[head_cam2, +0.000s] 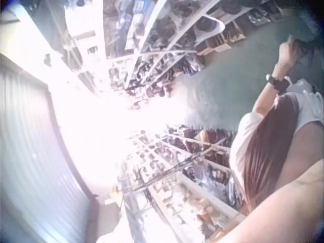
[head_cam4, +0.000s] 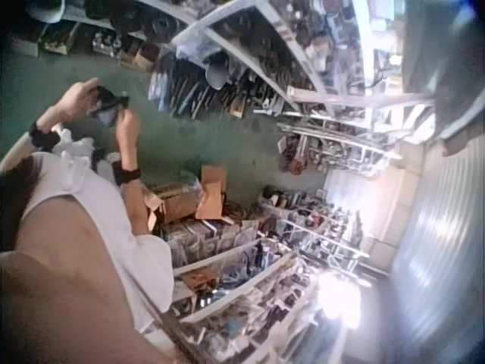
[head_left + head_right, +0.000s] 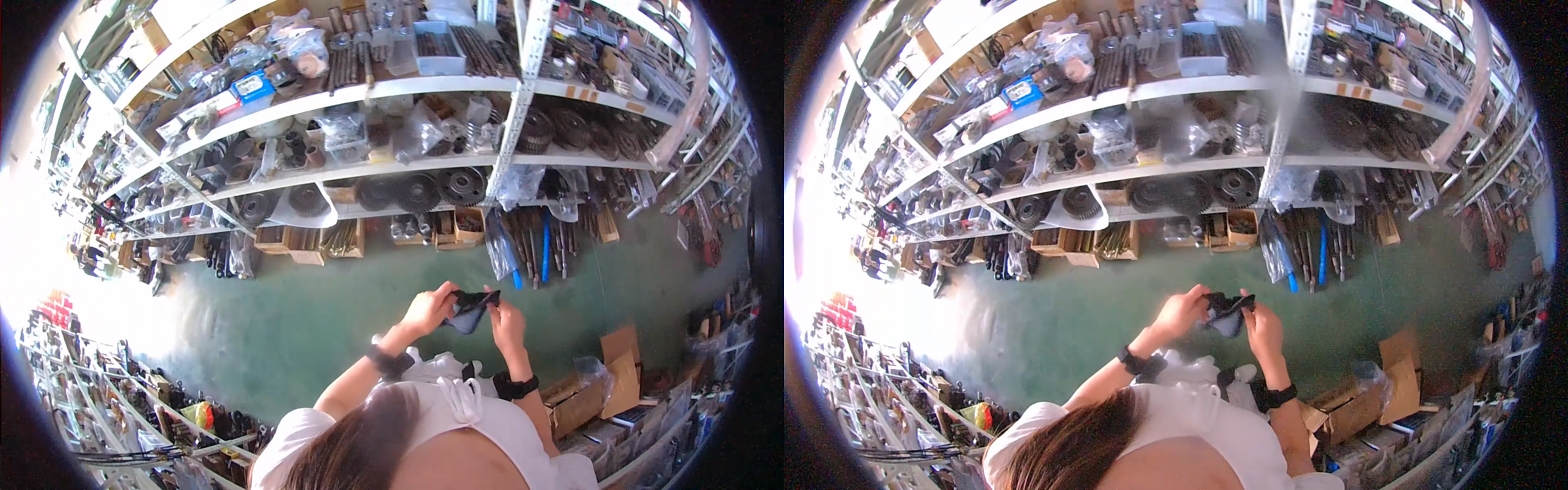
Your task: The person wipes and cleans various mechanical components including a black casing, a metal ring, and other circular automotive parts with a dark cloth.
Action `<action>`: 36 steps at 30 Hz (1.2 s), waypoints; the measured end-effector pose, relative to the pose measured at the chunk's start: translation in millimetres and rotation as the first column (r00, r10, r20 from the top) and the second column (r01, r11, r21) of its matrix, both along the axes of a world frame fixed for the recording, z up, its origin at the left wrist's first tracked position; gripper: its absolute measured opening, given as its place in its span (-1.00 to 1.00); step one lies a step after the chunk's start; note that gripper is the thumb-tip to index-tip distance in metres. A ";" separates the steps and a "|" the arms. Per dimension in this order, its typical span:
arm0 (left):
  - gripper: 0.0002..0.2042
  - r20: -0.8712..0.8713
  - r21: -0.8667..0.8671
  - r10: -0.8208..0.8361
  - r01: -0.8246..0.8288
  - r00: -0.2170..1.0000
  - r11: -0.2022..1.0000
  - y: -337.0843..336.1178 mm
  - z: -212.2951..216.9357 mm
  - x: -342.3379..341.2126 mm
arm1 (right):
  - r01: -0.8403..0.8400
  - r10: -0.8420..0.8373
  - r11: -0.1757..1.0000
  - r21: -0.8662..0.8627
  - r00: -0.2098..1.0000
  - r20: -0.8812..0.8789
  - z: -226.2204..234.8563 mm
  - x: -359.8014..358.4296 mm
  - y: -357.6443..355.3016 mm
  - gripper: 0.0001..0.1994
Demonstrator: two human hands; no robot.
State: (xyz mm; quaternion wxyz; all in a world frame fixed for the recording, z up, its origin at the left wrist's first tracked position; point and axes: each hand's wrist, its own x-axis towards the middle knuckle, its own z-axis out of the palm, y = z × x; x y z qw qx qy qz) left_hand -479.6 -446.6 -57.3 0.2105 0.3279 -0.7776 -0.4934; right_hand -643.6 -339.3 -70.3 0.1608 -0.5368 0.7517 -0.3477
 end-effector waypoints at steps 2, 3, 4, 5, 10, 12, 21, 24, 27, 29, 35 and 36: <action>-0.85 0.061 -0.007 -0.044 0.045 0.997 0.999 -13.6 10.7 21.9 | 0.004 -0.007 0.999 -0.042 0.998 -0.056 -4.1 15.5 -17.0 -0.66; -0.85 0.069 0.004 -0.028 0.028 0.997 1.000 -17.0 8.5 34.8 | 0.016 -0.024 0.997 -0.078 0.994 -0.105 -3.9 25.4 -27.9 -0.65; -0.84 0.066 0.038 -0.018 0.015 0.998 0.999 -24.4 8.2 47.6 | 0.009 -0.013 0.999 -0.049 0.996 -0.084 1.8 36.6 -40.3 -0.63; -0.83 0.063 0.071 -0.007 0.002 0.998 0.997 -33.1 7.9 60.2 | 0.003 -0.008 0.998 -0.058 0.996 -0.090 3.5 47.7 -56.3 -0.63; -0.80 -0.071 0.089 0.174 -0.168 0.982 0.982 -64.3 -1.3 125.8 | -0.136 0.187 0.927 -0.350 0.976 0.115 5.0 109.5 -116.5 -0.59; -0.79 -0.082 0.119 0.231 -0.221 0.969 0.968 -78.8 1.8 144.5 | -0.150 0.224 0.906 -0.396 0.963 0.148 10.6 133.8 -140.3 -0.60; -0.84 -0.118 0.021 0.661 -0.664 0.741 0.747 -130.6 -8.5 256.0 | -0.245 0.449 0.758 -0.605 0.868 0.212 21.5 200.3 -259.7 -0.65; -0.85 -0.012 -0.119 0.725 -0.721 0.688 0.683 -158.1 -17.2 302.5 | -0.125 0.397 0.751 -0.649 0.870 0.292 20.5 217.1 -304.1 -0.65; -0.86 -0.095 -0.110 0.828 -0.833 0.552 0.543 -183.3 -30.9 356.5 | -0.026 0.574 0.714 -0.699 0.594 0.563 23.4 238.2 -350.0 -0.62; -0.81 -0.206 -0.037 0.817 -0.839 0.538 0.543 -202.8 -14.7 379.9 | -0.103 0.504 0.710 -0.696 0.765 0.402 24.3 246.9 -376.5 -0.60; -0.91 -0.113 -0.355 0.851 -0.821 0.512 0.447 -273.5 32.8 410.8 | -0.052 0.566 0.724 -0.687 0.615 0.550 33.8 278.2 -434.8 -0.56; -0.88 -0.144 -0.364 0.846 -0.822 0.514 0.438 -287.0 33.1 414.3 | -0.089 0.507 0.722 -0.686 0.742 0.438 40.6 278.4 -439.3 -0.56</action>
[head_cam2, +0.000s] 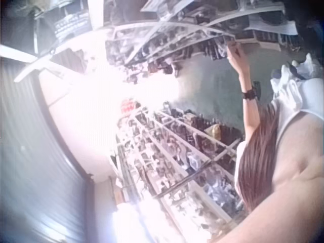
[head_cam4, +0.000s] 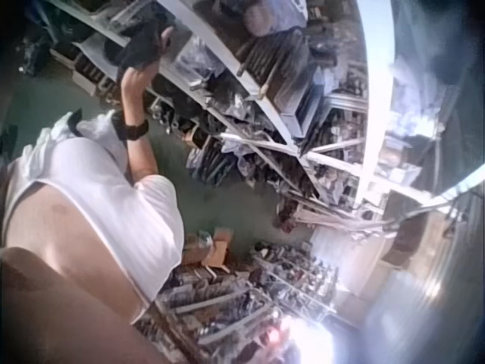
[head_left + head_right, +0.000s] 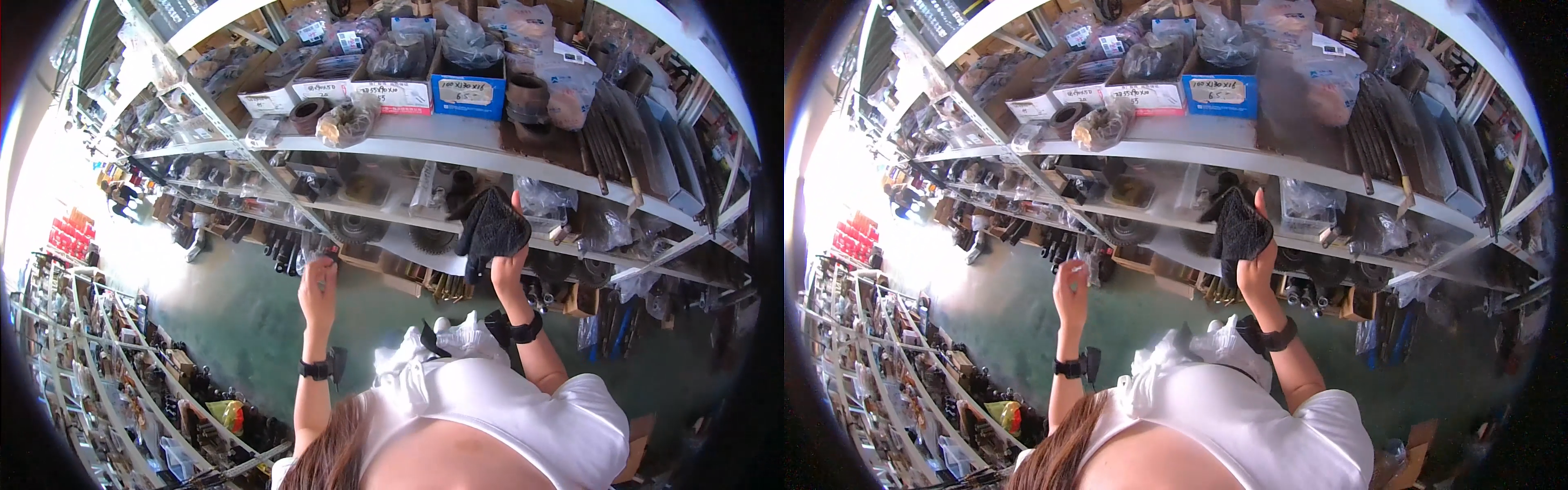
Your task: The person wipes and cleans various mechanical components including a black casing, a metal ring, and other circular automotive parts with a dark cloth.
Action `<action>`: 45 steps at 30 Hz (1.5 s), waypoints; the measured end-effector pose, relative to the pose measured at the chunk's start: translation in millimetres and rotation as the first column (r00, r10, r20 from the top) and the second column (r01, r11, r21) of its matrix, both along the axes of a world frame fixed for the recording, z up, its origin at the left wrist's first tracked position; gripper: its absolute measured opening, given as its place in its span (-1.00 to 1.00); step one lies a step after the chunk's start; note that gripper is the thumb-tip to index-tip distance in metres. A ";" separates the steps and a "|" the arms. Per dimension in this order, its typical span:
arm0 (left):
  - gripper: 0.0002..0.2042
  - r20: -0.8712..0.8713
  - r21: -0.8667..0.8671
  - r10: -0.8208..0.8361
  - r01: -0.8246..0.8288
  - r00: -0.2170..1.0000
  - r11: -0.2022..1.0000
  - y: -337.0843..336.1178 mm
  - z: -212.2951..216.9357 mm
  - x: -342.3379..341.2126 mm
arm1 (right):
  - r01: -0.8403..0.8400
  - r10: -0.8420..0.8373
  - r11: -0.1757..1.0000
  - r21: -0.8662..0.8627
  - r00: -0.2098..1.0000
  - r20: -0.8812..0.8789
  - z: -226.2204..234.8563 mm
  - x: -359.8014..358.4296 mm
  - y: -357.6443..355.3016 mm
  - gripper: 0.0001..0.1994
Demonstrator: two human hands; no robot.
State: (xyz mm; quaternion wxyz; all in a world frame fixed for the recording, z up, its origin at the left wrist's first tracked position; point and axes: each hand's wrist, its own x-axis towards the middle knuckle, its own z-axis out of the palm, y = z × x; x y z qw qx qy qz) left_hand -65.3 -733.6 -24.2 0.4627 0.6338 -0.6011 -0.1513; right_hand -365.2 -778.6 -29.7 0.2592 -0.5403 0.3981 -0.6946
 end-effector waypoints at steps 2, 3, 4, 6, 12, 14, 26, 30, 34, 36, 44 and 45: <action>-0.79 0.126 -0.126 0.015 0.001 0.992 0.992 -30.1 6.9 9.3 | 0.084 -0.084 0.996 -0.044 0.996 -0.001 15.3 -1.3 -10.7 -0.56; -0.73 0.250 -0.213 0.033 0.021 0.968 0.977 -46.7 12.0 12.3 | 0.169 -0.169 0.981 -0.092 0.986 0.010 22.4 -4.1 -14.9 -0.55; -0.65 0.219 -0.166 0.024 0.013 0.975 0.986 -64.0 17.4 16.3 | 0.254 -0.252 0.958 -0.135 0.967 0.032 27.4 -5.6 -19.4 -0.54; -0.51 0.268 -0.306 -0.008 0.093 0.963 0.948 -105.1 33.2 16.6 | 0.298 -0.297 0.931 -0.210 0.954 0.038 40.1 -15.5 -27.0 -0.51; -0.28 0.452 -0.385 -0.084 0.279 0.888 0.880 -202.8 67.8 -29.3 | 0.430 -0.444 0.890 -0.150 0.892 -0.081 49.4 7.7 -79.0 -0.61; -0.25 0.545 -0.378 -0.011 0.258 0.838 0.889 -222.8 66.4 -32.0 | 0.591 -0.564 0.791 -0.160 0.601 -0.567 41.5 17.1 -109.1 -0.70; -0.39 0.382 -0.273 -0.382 0.497 0.842 0.824 -244.7 66.3 -25.5 | 0.627 -0.560 0.732 -0.268 0.328 -0.761 38.1 99.2 -132.3 -0.70; -0.43 0.343 -0.286 -0.441 0.539 0.829 0.792 -245.6 63.5 -20.9 | 0.630 -0.580 0.722 -0.285 0.327 -0.746 35.8 98.7 -134.3 -0.69; -0.45 0.321 -0.385 -0.438 0.538 0.840 0.749 -252.6 54.2 -11.8 | 0.615 -0.580 0.734 -0.288 0.346 -0.738 33.4 100.4 -135.9 -0.69; -0.46 0.039 -0.303 -0.596 0.578 0.802 0.758 -246.1 56.0 -9.2 | 0.614 -0.550 0.748 -0.253 0.359 -0.754 34.8 96.5 -131.9 -0.67; -0.27 0.073 -0.467 -0.539 0.507 0.839 0.725 -226.1 88.4 23.3 | 0.597 -0.545 0.751 -0.284 0.317 -0.776 31.9 91.5 -132.1 -0.68; -0.32 -0.026 -0.450 -0.496 0.433 0.868 0.781 -234.5 90.8 32.1 | 0.594 -0.553 0.748 -0.296 0.311 -0.773 31.1 92.3 -131.7 -0.68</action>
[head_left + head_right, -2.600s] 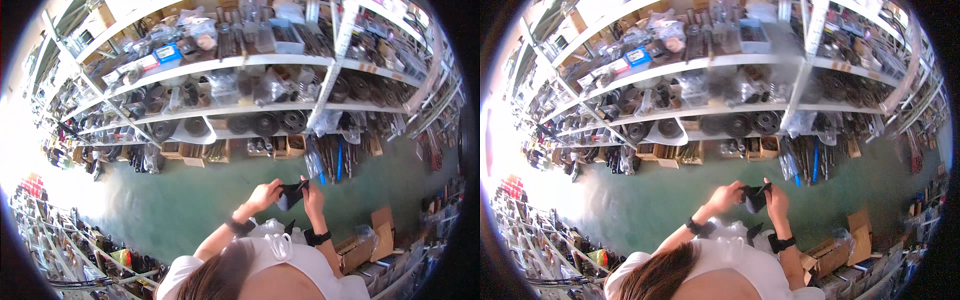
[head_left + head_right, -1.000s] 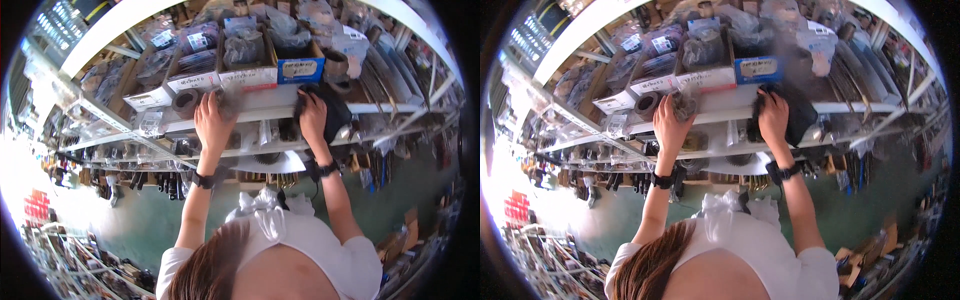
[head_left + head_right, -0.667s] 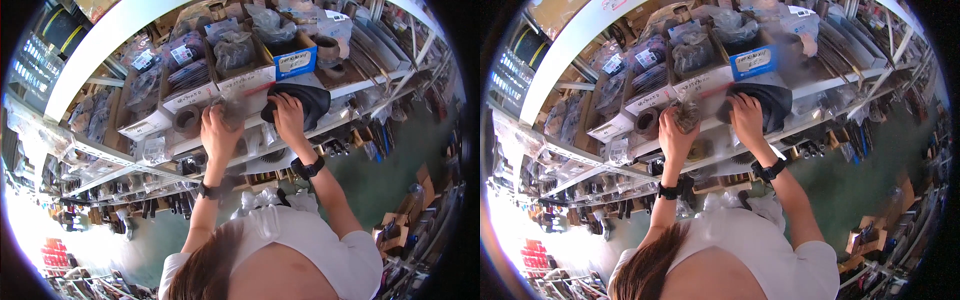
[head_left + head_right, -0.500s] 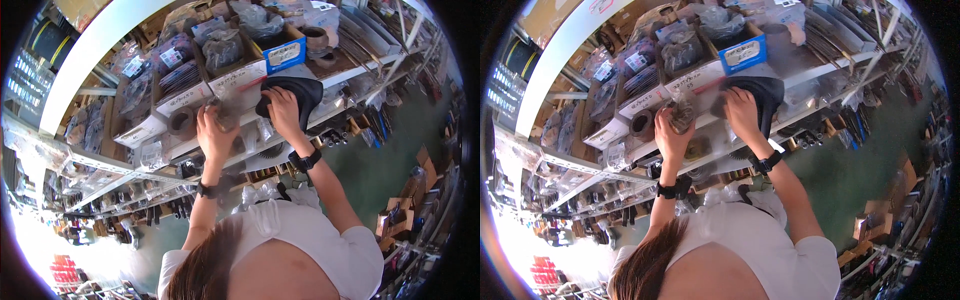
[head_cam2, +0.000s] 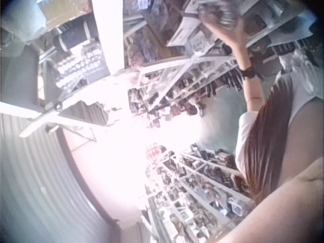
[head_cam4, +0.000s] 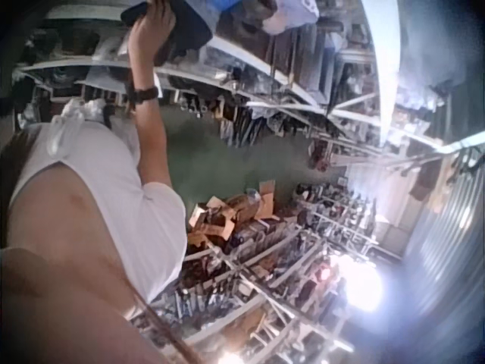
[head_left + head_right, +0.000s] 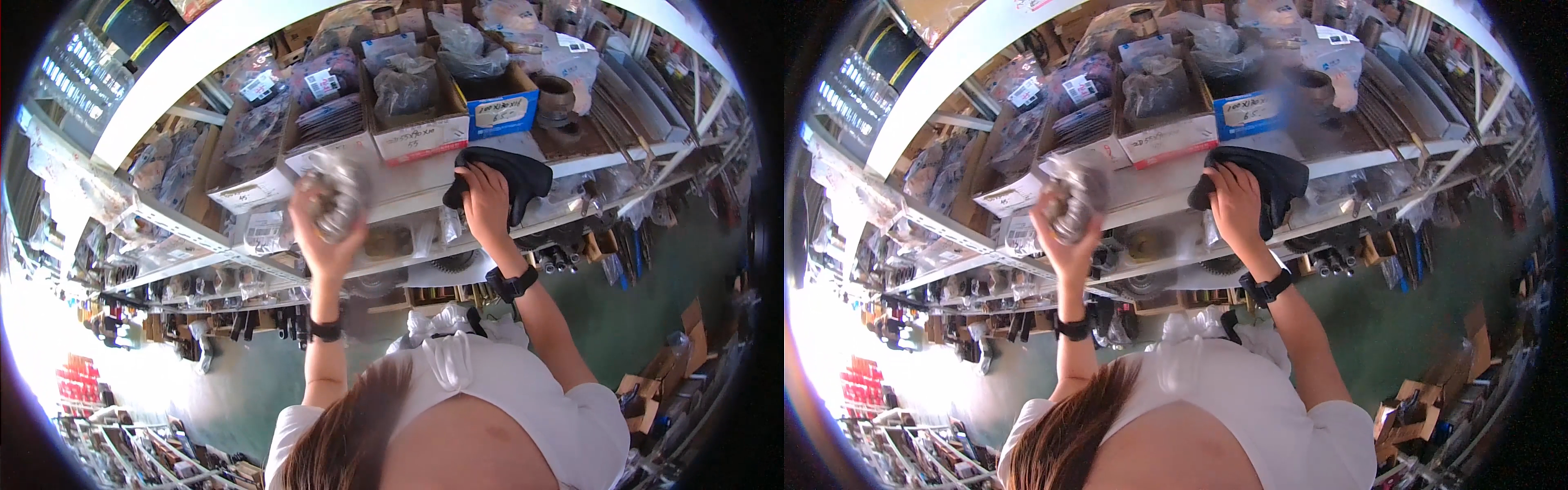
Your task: The person wipes and cleans various mechanical components including a black casing, a metal ring, and other circular automotive parts with a dark cloth.
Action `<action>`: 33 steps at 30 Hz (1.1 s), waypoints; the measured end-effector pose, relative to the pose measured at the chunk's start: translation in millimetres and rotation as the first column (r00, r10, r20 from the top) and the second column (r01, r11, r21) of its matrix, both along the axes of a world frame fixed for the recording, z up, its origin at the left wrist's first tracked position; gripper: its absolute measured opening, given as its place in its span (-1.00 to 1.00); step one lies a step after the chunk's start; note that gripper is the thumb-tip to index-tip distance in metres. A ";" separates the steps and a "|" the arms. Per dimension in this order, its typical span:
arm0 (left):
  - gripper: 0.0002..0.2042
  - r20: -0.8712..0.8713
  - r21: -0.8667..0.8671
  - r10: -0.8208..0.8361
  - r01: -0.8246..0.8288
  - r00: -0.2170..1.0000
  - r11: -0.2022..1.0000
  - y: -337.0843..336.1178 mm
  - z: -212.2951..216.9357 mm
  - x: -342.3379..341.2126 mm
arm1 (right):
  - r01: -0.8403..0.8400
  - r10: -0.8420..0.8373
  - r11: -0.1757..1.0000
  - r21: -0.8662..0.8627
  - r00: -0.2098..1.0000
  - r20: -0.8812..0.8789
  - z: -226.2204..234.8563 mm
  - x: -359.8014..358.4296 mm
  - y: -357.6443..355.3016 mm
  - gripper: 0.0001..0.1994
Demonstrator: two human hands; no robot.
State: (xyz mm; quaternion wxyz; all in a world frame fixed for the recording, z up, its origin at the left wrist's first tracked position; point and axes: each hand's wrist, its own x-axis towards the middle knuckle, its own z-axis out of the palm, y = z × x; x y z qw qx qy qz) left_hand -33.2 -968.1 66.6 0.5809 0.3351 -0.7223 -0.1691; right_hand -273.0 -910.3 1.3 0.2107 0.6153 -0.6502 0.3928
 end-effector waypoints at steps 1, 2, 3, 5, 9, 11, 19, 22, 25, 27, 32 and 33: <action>-0.33 0.041 -0.016 0.034 -0.033 0.999 0.999 -9.4 8.0 5.8 | -0.006 0.006 1.000 0.005 1.000 0.000 -2.5 -1.6 0.5 -0.68; -0.35 0.082 -0.032 0.066 -0.063 0.994 0.997 -18.8 15.6 9.5 | -0.016 0.016 1.000 0.006 1.000 0.003 -2.0 -2.6 0.0 -0.68; -0.36 0.065 -0.018 0.068 -0.067 0.996 0.998 -25.5 18.3 14.0 | -0.023 0.023 1.000 0.007 1.000 0.009 0.3 -2.0 0.2 -0.68; -0.35 0.014 0.072 0.063 -0.064 0.998 0.995 -28.4 20.0 14.5 | -0.038 0.037 0.999 0.011 0.999 0.019 1.9 -1.3 1.4 -0.68; -0.24 0.352 -0.070 0.319 -0.315 0.880 0.947 -38.0 10.7 19.8 | -0.096 0.095 0.995 0.016 0.994 0.049 3.0 -2.7 7.0 -0.69; -0.22 0.320 -0.057 0.299 -0.296 0.899 0.953 -42.3 6.5 16.5 | -0.115 0.114 0.993 0.014 0.992 0.055 3.9 -5.8 6.9 -0.69; -0.09 0.250 -0.409 0.554 -0.432 0.794 0.804 -25.0 -8.5 16.4 | -0.219 0.212 0.975 0.044 0.968 0.137 12.4 19.0 3.1 -0.68; -0.29 0.101 -0.586 0.424 -0.291 0.900 0.757 -0.6 -53.3 14.9 | -0.182 0.171 0.982 0.053 0.969 0.176 8.5 42.8 -4.2 -0.64; -0.45 0.211 -0.332 0.147 -0.071 0.966 0.941 42.8 -105.1 -5.4 | -0.293 0.277 0.954 0.071 0.944 0.178 15.6 71.0 -11.2 -0.65; -0.44 0.227 -0.145 0.074 -0.041 0.971 0.989 49.2 -137.5 -14.5 | -0.364 0.346 0.927 0.090 0.922 0.175 18.8 88.5 -11.2 -0.66; -0.45 0.401 0.140 -0.017 -0.043 0.916 0.989 38.0 -135.1 13.1 | -0.382 0.373 0.916 0.122 0.923 0.093 6.2 120.4 -27.1 -0.52; -0.45 0.391 0.172 -0.007 -0.066 0.920 0.983 35.7 -137.5 16.9 | -0.313 0.307 0.938 0.147 0.950 0.063 5.7 124.2 -31.7 -0.54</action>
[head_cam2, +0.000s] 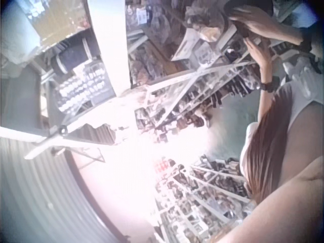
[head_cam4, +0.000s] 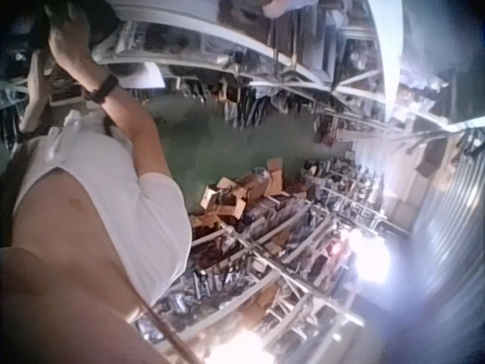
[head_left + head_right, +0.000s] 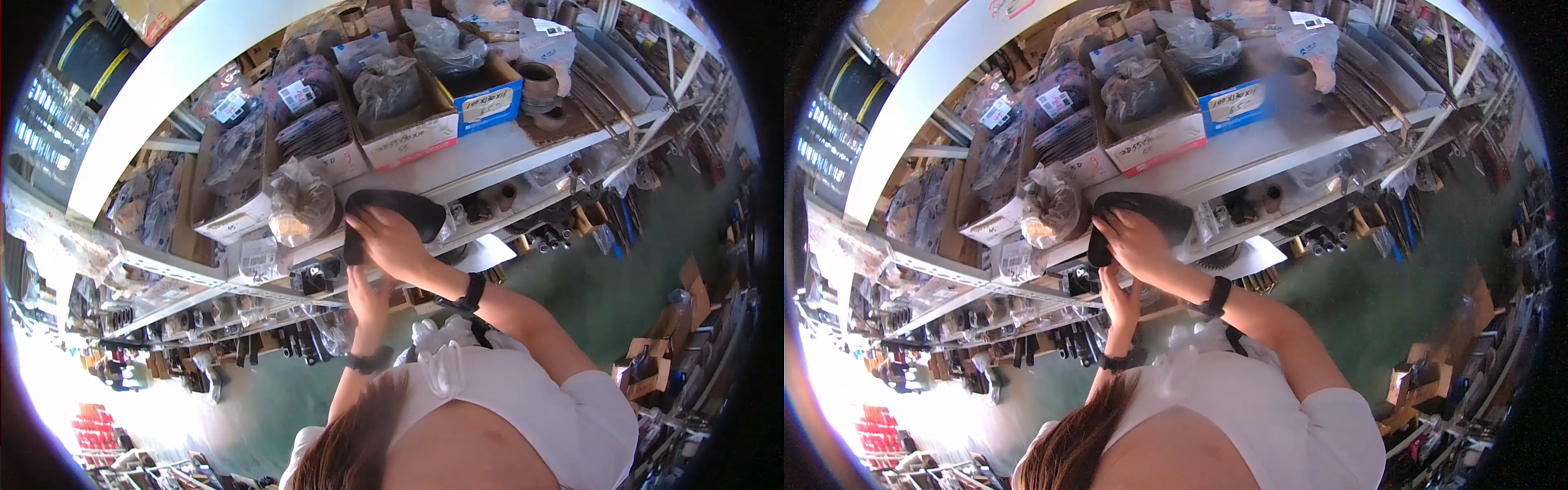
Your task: The person wipes and cleans various mechanical components including a black casing, a metal ring, and other circular automotive parts with a dark cloth.
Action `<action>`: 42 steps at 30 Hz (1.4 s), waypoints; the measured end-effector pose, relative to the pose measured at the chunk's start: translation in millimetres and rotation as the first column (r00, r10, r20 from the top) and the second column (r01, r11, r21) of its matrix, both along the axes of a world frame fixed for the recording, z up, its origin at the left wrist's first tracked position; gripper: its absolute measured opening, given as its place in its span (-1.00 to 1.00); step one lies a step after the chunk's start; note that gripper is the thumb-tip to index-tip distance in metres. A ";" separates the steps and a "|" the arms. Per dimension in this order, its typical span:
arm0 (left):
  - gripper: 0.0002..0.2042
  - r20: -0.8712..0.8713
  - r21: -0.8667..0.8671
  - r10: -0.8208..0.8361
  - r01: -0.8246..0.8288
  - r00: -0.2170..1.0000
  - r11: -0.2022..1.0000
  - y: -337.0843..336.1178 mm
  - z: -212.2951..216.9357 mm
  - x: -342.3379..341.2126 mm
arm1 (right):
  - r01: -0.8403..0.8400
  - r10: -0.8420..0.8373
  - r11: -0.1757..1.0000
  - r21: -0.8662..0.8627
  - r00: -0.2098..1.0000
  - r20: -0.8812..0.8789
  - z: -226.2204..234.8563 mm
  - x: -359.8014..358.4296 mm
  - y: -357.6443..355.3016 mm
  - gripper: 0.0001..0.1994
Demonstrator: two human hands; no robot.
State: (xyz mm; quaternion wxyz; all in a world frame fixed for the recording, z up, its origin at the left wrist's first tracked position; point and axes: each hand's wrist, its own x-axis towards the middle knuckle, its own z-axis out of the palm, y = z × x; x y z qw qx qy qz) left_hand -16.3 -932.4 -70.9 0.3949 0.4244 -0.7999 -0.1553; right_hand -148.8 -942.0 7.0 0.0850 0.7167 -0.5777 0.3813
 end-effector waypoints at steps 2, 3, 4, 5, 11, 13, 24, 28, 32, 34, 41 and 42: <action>-0.45 -0.016 0.014 0.018 -0.018 1.000 1.000 -3.7 -2.0 -2.7 | 0.062 -0.062 0.998 -0.002 0.996 -0.071 1.3 3.9 -4.9 -0.54; -0.43 -0.042 -0.007 -0.012 0.012 0.999 1.000 2.7 5.7 -9.3 | 0.106 -0.105 0.994 0.004 0.984 -0.141 1.0 6.4 -5.4 -0.55; -0.43 -0.012 -0.080 -0.065 0.064 0.998 0.995 1.5 1.9 -13.7 | 0.080 -0.079 0.997 0.001 0.992 -0.101 0.7 9.3 -7.0 -0.57; -0.43 0.019 -0.151 -0.117 0.118 0.993 0.981 -0.7 -3.8 -19.2 | 0.087 -0.091 0.996 -0.027 0.980 -0.176 0.4 10.0 -10.7 -0.59; -0.43 0.095 -0.030 -0.151 0.154 0.984 0.988 5.3 -5.5 -46.3 | 0.062 -0.090 0.992 -0.110 0.958 -0.271 0.6 -7.7 -16.0 -0.63; -0.40 -0.102 0.026 -0.087 0.091 0.991 0.996 9.2 0.8 -55.7 | 0.094 -0.083 0.992 0.089 0.990 -0.116 12.5 -27.1 -11.6 -0.68; -0.39 0.015 0.022 -0.365 0.365 0.931 0.931 18.3 39.8 -165.2 | 0.264 -0.264 0.964 -0.001 0.963 0.054 16.2 -173.8 42.2 -0.72; -0.65 -0.121 -0.230 -0.318 0.285 0.940 0.930 19.6 69.5 -162.3 | 0.162 -0.162 0.987 0.022 0.987 0.004 11.1 -176.7 54.7 -0.60; -0.68 -0.021 -0.342 -0.212 0.192 0.977 0.920 -8.3 107.9 -118.0 | 0.013 -0.012 0.999 0.041 1.000 -0.029 9.6 -153.7 45.1 -0.53; -0.60 0.002 -0.383 -0.130 0.121 0.991 0.916 -28.4 122.7 -104.2 | -0.051 0.057 0.996 0.073 0.995 -0.079 7.7 -133.3 38.3 -0.48; -0.60 0.477 -0.390 0.035 0.176 0.878 0.904 -87.3 188.5 -110.8 | -0.012 0.012 1.000 -0.002 1.000 -0.007 11.3 -109.3 16.4 -0.47; -0.65 0.572 -0.369 0.078 0.171 0.817 0.913 -92.6 185.5 -112.0 | 0.005 -0.006 1.000 -0.012 1.000 -0.020 13.5 -108.5 16.1 -0.48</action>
